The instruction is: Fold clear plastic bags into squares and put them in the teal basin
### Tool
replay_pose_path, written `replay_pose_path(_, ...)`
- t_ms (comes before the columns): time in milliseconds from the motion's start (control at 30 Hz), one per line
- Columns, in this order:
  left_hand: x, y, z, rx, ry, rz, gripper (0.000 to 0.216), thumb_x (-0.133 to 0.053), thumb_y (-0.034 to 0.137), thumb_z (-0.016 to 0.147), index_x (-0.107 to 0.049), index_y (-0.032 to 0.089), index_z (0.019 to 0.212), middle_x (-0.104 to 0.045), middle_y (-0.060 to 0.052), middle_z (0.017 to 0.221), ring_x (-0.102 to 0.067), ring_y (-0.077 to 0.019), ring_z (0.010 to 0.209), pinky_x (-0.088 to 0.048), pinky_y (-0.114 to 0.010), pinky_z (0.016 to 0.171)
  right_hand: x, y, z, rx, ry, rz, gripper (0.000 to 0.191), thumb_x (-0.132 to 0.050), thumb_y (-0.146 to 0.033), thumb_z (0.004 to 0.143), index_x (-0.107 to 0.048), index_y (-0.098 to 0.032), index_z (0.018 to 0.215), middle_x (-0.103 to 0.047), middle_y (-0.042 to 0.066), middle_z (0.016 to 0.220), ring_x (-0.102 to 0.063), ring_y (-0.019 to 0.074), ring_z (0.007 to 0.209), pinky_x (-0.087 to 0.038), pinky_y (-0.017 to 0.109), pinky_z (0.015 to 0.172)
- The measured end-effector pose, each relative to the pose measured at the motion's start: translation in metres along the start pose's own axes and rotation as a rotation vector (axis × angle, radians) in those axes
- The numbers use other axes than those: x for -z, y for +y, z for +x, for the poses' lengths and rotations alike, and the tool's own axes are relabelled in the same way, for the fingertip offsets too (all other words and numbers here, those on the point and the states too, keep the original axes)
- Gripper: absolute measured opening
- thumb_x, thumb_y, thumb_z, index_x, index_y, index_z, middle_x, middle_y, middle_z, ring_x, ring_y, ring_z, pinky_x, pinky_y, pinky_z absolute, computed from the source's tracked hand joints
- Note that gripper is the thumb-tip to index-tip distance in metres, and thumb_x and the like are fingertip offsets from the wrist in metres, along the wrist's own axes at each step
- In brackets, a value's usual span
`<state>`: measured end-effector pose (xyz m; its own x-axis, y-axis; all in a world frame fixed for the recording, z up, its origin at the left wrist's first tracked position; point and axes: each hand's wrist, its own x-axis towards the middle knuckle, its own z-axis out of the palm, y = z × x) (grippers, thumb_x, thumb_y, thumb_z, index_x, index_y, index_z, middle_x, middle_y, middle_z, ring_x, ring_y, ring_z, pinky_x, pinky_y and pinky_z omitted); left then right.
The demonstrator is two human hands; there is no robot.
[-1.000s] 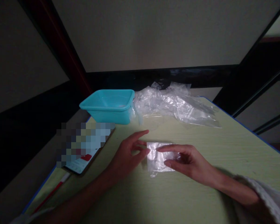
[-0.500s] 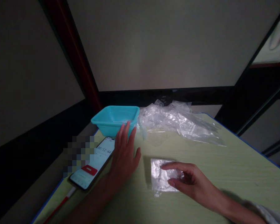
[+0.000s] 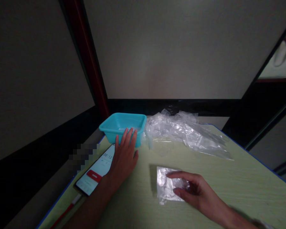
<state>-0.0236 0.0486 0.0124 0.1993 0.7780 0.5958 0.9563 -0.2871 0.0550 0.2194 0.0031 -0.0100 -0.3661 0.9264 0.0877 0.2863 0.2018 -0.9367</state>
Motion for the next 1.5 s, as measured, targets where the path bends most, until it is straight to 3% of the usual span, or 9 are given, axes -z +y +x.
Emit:
replay_pose_path(333,-0.002,-0.001,-0.014,-0.029,0.107,-0.044,0.053,-0.04,0.013,0.084,-0.028,0.011,0.135,-0.042,-0.021,0.132,-0.036,-0.0354,0.129,-0.034,-0.056,0.101,-0.018,-0.038,0.032,0.155,0.021,0.001,0.025,-0.062,-0.026,0.074,-0.07,-0.018,0.097,-0.067,0.003,0.074,-0.043,0.0095,0.049,-0.037,0.022,0.045)
replay_pose_path(533,0.0,0.0,-0.022,-0.028,0.168,-0.026,0.05,-0.043,0.01,0.082,-0.033,0.011,0.131,-0.046,-0.021,0.125,-0.042,-0.0355,0.123,-0.04,-0.055,0.096,-0.024,-0.077,0.071,0.384,0.167,0.057,0.022,-0.06,-0.021,0.074,-0.069,-0.02,0.094,-0.069,0.005,0.096,-0.061,0.0159,0.074,-0.048,0.026,0.061)
replay_pose_path(700,-0.002,0.006,-0.024,0.002,0.227,0.015,0.042,-0.043,0.008,0.081,-0.038,0.008,0.124,-0.048,-0.023,0.119,-0.047,-0.037,0.116,-0.044,-0.057,0.09,-0.021,-0.108,0.114,0.516,0.25,-0.036,0.026,-0.059,-0.02,0.074,-0.068,-0.017,0.098,-0.068,0.006,0.1,-0.057,0.0131,0.066,-0.045,0.025,0.055)
replay_pose_path(867,-0.004,0.011,-0.024,0.032,0.261,0.058,0.042,-0.044,0.006,0.08,-0.04,0.008,0.122,-0.049,-0.021,0.12,-0.048,-0.0351,0.115,-0.046,-0.055,0.09,-0.031,-0.119,0.157,0.477,0.138,-0.186,0.027,-0.058,-0.012,0.075,-0.067,-0.016,0.1,-0.068,0.004,0.095,-0.055,0.0111,0.061,-0.046,0.027,0.059)
replay_pose_path(1000,-0.005,0.012,-0.023,0.042,0.255,0.061,0.043,-0.044,0.006,0.08,-0.041,0.009,0.123,-0.05,-0.019,0.12,-0.047,-0.0336,0.116,-0.045,-0.054,0.092,-0.052,-0.117,0.192,0.402,0.037,-0.32,0.024,-0.061,-0.008,0.076,-0.066,-0.016,0.097,-0.066,0.004,0.1,-0.06,0.0158,0.083,-0.048,0.032,0.076)
replay_pose_path(1067,-0.005,0.013,-0.023,0.041,0.256,0.063,0.043,-0.045,0.006,0.079,-0.041,0.009,0.122,-0.05,-0.019,0.12,-0.047,-0.0333,0.116,-0.045,-0.054,0.093,-0.064,-0.117,0.208,0.343,-0.037,-0.397,0.017,-0.061,-0.017,0.082,-0.063,-0.014,0.099,-0.064,0.005,0.103,-0.06,0.0182,0.09,-0.049,0.037,0.08)
replay_pose_path(1167,-0.005,0.014,-0.024,0.042,0.254,0.067,0.045,-0.046,0.006,0.078,-0.042,0.009,0.122,-0.049,-0.019,0.122,-0.047,-0.0332,0.117,-0.045,-0.053,0.093,-0.079,-0.119,0.229,0.252,-0.158,-0.487,0.03,-0.055,-0.032,0.089,-0.055,-0.016,0.115,-0.057,0.008,0.115,-0.059,0.0206,0.096,-0.051,0.041,0.08)
replay_pose_path(1500,-0.003,0.016,-0.023,0.066,0.226,0.053,0.048,-0.048,0.008,0.077,-0.042,0.009,0.124,-0.049,-0.019,0.122,-0.047,-0.0327,0.117,-0.044,-0.052,0.094,-0.104,-0.125,0.256,-0.089,-0.396,-0.608,0.032,-0.055,-0.032,0.09,-0.053,-0.016,0.117,-0.056,0.008,0.116,-0.059,0.0208,0.097,-0.051,0.041,0.08)
